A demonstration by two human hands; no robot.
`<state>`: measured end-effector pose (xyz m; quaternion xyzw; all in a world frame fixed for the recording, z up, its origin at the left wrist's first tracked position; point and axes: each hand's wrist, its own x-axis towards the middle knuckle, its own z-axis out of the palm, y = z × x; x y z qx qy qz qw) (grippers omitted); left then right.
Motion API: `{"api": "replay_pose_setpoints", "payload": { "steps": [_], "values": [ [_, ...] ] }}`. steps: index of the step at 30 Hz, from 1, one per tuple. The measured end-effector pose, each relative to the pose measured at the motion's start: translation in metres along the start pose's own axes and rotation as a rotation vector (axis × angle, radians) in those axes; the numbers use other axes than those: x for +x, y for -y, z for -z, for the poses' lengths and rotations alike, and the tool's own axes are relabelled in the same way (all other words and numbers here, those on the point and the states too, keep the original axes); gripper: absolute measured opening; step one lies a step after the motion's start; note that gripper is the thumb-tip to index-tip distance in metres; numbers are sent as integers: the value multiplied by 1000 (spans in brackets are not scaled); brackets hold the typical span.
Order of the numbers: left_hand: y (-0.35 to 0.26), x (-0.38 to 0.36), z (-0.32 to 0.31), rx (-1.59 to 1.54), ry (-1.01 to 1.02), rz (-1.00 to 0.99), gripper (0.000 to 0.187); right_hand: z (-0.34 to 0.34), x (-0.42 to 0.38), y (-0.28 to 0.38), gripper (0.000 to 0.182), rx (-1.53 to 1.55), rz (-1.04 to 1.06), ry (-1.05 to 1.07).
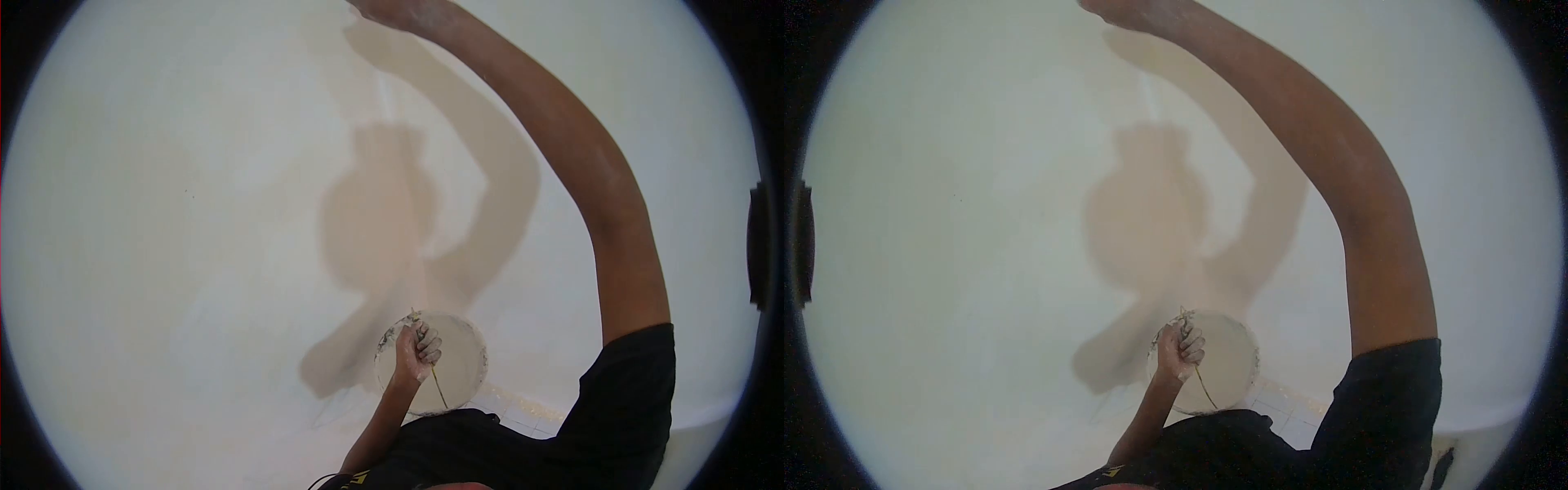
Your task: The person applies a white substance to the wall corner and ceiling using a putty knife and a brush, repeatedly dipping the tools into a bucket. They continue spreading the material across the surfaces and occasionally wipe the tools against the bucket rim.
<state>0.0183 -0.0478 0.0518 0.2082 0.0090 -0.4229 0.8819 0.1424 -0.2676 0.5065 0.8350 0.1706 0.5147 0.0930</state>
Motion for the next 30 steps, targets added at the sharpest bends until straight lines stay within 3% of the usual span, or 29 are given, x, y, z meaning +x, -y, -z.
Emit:
{"api": "replay_pose_setpoints", "payload": {
  "steps": [2,4,6,8,10,13,15,18,19,21,22,25,28,29,30],
  "values": [
    [0,-1,-6,21,-37,-12,24,19,24,7,23,-251,173,100],
    [1,-4,-6,35,-72,-26,24,12,17,24,19,-250,174,161],
    [2,-3,-3,39,-26,-31,24,-48,0,33,13,-170,423,-68],
    [2,-3,-4,4,-29,-31,24,-77,-38,59,8,-132,427,135],
    [3,-4,-4,-35,-30,-30,24,-86,-70,91,9,-19,313,503],
    [0,-3,-3,-55,-8,-20,24,-104,-105,98,11,67,321,505],
    [-1,-2,-2,-8,-42,-4,24,-100,-102,97,12,14,190,571],
    [-1,-3,-6,-36,-24,-9,24,-95,-46,68,16,-51,126,336],
    [1,-5,-5,-36,-29,-7,24,-110,-27,37,15,-43,310,54],
    [1,-4,-6,-46,-55,-40,25,-37,14,51,14,-134,50,193],
    [0,-3,-6,-39,-51,-38,25,-22,31,53,14,-140,45,188],
    [-2,-2,-6,-17,-61,-17,25,-13,53,43,12,-361,248,87],
    [1,-5,-6,-18,-29,-31,25,-36,12,41,13,-369,329,72],
    [1,-4,-6,-33,-21,-33,25,-49,-7,43,14,-328,338,159],
    [0,-4,-5,-47,-12,-33,25,-73,-28,40,15,-271,461,184]
  ]
}}
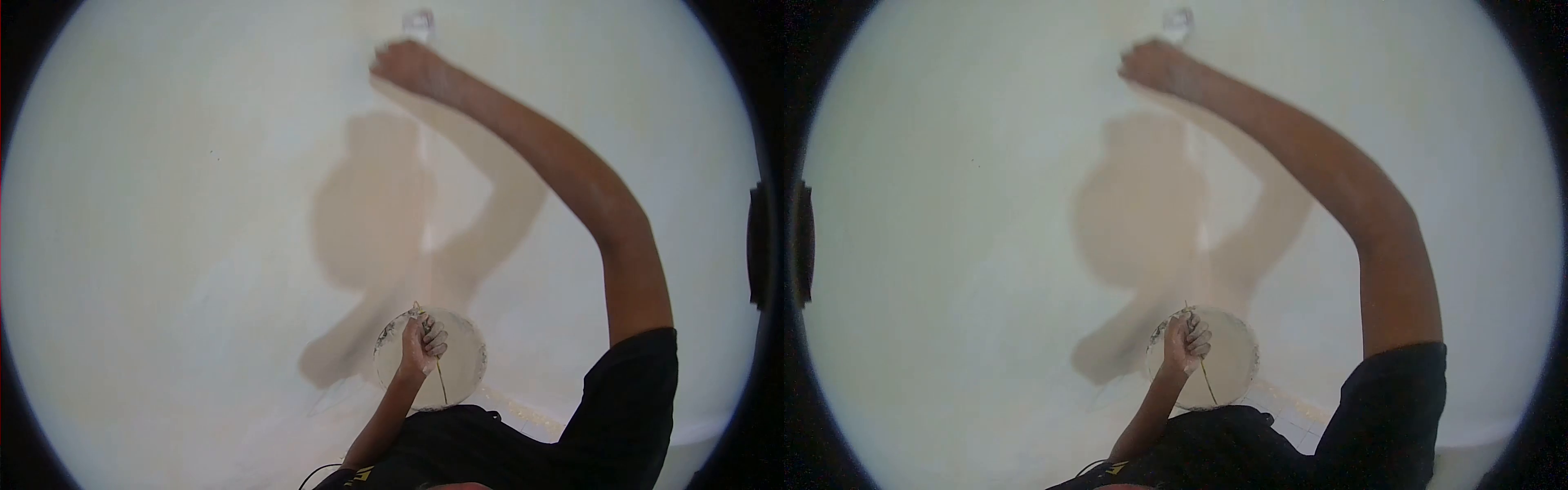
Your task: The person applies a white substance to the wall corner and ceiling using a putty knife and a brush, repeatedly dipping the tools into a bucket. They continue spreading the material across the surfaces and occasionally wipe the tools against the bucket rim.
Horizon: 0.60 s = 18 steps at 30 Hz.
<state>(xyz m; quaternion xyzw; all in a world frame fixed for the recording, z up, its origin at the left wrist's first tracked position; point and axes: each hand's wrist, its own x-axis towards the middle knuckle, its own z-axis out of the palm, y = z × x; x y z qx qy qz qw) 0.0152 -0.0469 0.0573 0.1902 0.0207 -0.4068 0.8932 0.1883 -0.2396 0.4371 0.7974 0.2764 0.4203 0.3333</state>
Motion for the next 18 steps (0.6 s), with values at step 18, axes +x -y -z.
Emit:
{"api": "replay_pose_setpoints", "payload": {
  "steps": [18],
  "values": [
    [1,3,5,3,18,-6,25,10,-72,-57,32,173,-246,-495]
  ]
}}
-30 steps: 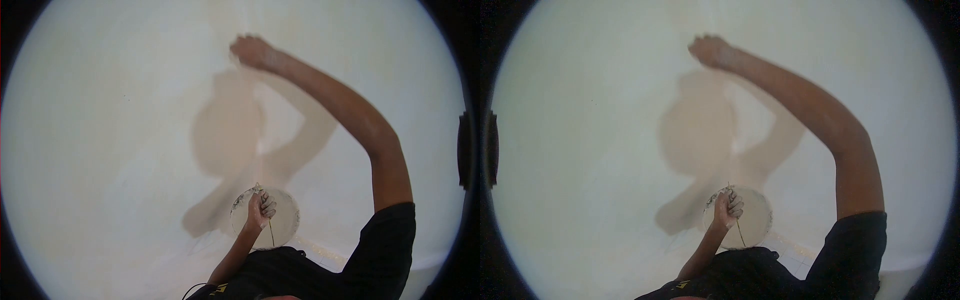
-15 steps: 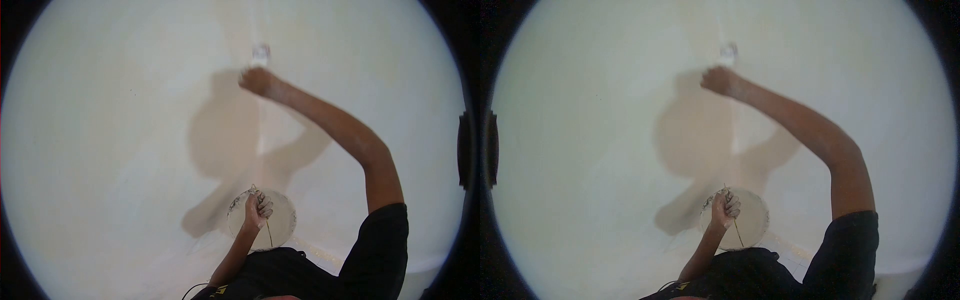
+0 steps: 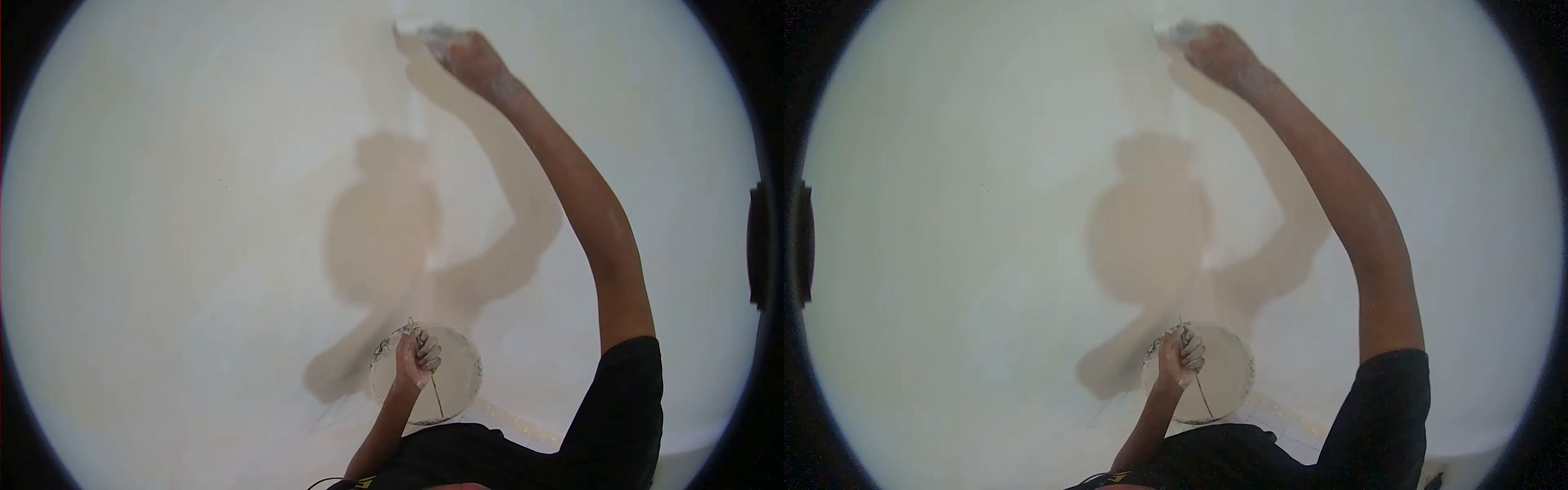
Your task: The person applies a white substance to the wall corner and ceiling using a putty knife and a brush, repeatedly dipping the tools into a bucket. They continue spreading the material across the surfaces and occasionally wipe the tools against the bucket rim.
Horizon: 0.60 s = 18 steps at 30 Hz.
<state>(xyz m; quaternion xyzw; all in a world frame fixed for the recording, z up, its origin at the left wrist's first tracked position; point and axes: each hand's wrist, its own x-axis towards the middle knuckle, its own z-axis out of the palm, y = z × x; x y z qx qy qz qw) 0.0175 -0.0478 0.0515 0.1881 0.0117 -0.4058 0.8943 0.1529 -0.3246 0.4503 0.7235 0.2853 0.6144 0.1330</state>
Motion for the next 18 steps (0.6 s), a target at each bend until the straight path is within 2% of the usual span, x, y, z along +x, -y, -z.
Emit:
{"api": "replay_pose_setpoints", "payload": {
  "steps": [2,3,5,7,8,9,10,11,13,14,16,18],
  "values": [
    [1,0,1,-22,18,3,25,46,35,19,30,84,-148,-60],
    [1,0,2,-48,33,1,25,36,29,10,30,84,-154,-59],
    [2,-1,2,-35,-1,1,25,-3,4,-14,27,469,-349,-13],
    [2,0,1,-25,-34,2,26,-19,-32,9,26,195,-312,48],
    [2,-1,0,-13,-35,9,26,-37,-58,17,26,142,-165,-59],
    [0,-1,0,-4,-38,17,26,-41,-78,36,26,163,-243,33],
    [-1,0,0,-1,-45,15,26,-38,-101,53,25,470,-504,197],
    [-2,1,0,37,-37,15,27,-92,-149,59,24,871,-633,-47],
    [-1,0,-4,86,-44,13,27,-49,-161,94,9,434,-425,275],
    [0,0,-3,88,-62,-3,27,-40,-170,106,9,433,-438,271],
    [1,-3,-7,100,-61,14,27,-20,-178,117,16,296,-331,796],
    [-2,-4,-10,105,-58,22,27,-12,-163,108,13,221,-314,784]
  ]
}}
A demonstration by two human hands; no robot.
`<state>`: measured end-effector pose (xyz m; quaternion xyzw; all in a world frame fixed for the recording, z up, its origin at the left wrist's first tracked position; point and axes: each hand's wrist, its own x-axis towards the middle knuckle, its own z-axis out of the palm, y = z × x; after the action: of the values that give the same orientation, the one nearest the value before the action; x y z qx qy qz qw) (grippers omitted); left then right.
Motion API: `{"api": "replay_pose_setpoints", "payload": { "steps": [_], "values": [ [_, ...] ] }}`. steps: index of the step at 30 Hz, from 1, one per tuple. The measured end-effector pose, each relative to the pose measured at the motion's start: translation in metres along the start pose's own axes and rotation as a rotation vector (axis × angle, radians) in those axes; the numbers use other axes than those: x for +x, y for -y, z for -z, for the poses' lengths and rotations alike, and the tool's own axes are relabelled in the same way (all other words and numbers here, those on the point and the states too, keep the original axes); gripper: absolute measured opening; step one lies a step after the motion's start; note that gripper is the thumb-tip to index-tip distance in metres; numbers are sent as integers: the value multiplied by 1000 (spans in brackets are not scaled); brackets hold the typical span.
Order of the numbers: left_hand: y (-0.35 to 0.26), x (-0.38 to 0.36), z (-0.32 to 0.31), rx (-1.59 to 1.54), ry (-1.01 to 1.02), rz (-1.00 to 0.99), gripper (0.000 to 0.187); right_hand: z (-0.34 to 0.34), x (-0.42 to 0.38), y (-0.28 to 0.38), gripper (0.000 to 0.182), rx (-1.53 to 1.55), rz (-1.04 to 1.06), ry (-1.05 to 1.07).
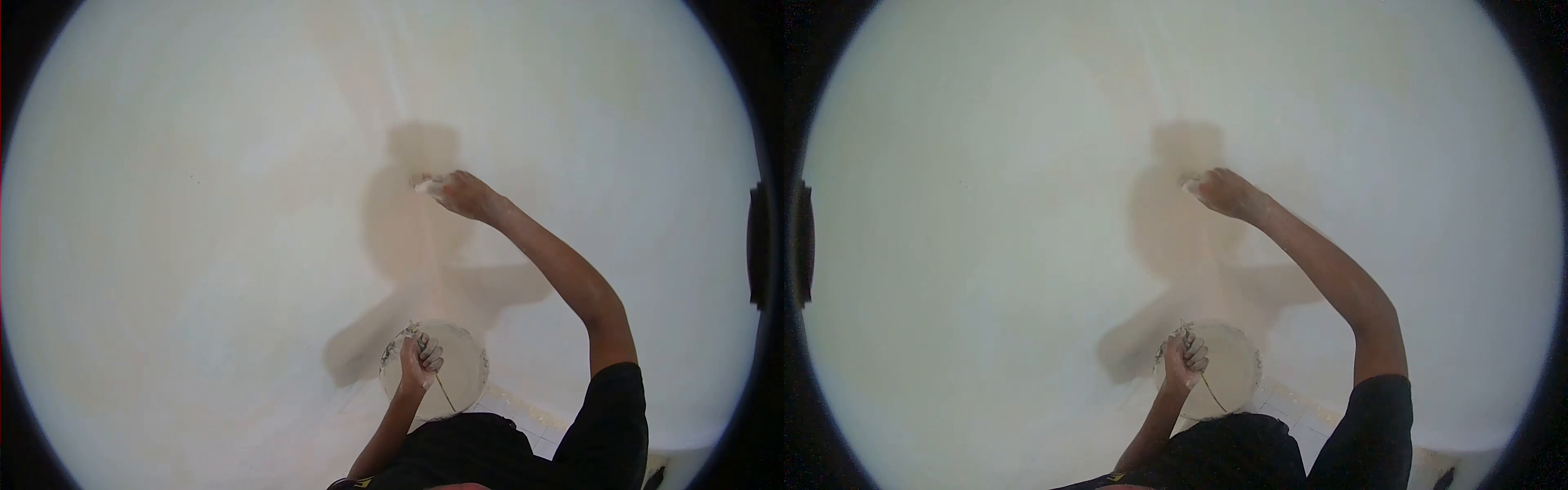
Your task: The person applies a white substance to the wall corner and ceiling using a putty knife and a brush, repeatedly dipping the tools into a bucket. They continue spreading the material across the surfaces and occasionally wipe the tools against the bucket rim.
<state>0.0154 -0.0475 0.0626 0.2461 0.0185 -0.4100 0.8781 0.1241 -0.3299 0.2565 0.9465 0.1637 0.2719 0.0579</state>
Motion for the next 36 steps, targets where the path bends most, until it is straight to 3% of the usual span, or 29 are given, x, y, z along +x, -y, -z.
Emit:
{"api": "replay_pose_setpoints", "payload": {
  "steps": [1,3,5,6,7,9,13,15,18,20,22,23,24,27,31,32,34,36],
  "values": [
    [-1,-1,-2,10,14,9,27,14,9,0,11,-55,26,-34],
    [0,-2,-2,19,7,2,28,40,43,-17,12,-369,169,-335],
    [1,-1,1,7,13,-5,28,84,97,-37,11,-206,147,-241],
    [1,0,3,-5,17,-8,28,101,122,-52,10,-53,268,-438],
    [1,1,3,0,14,-17,28,136,128,-40,6,-59,127,-457],
    [1,2,3,15,-16,1,27,165,133,-42,4,-271,204,-728],
    [2,1,3,15,-40,20,27,171,123,-30,6,-254,9,-733],
    [3,2,0,34,-66,2,27,111,125,-40,12,-436,253,-676],
    [1,2,-2,47,-101,-4,28,20,97,0,32,-509,323,-420],
    [0,1,-9,16,-111,-9,28,-42,63,27,31,-428,310,-422],
    [2,-2,-6,-9,-109,-19,28,-79,30,53,27,-386,309,-311],
    [2,0,-3,0,-70,-15,27,-88,19,64,25,-234,208,-145],
    [1,0,-1,13,-30,-13,27,-85,17,72,24,-83,105,20],
    [0,1,0,-6,-52,-3,26,-65,38,71,14,-88,-32,23],
    [0,2,-1,8,-76,-5,25,36,121,49,12,-199,-80,-146],
    [0,2,0,17,-70,-1,25,61,137,44,11,-264,-50,-325],
    [0,2,1,22,-67,1,24,104,162,40,11,-403,7,-452],
    [1,3,-1,3,-81,2,23,125,167,41,11,-462,24,-448]
  ]
}}
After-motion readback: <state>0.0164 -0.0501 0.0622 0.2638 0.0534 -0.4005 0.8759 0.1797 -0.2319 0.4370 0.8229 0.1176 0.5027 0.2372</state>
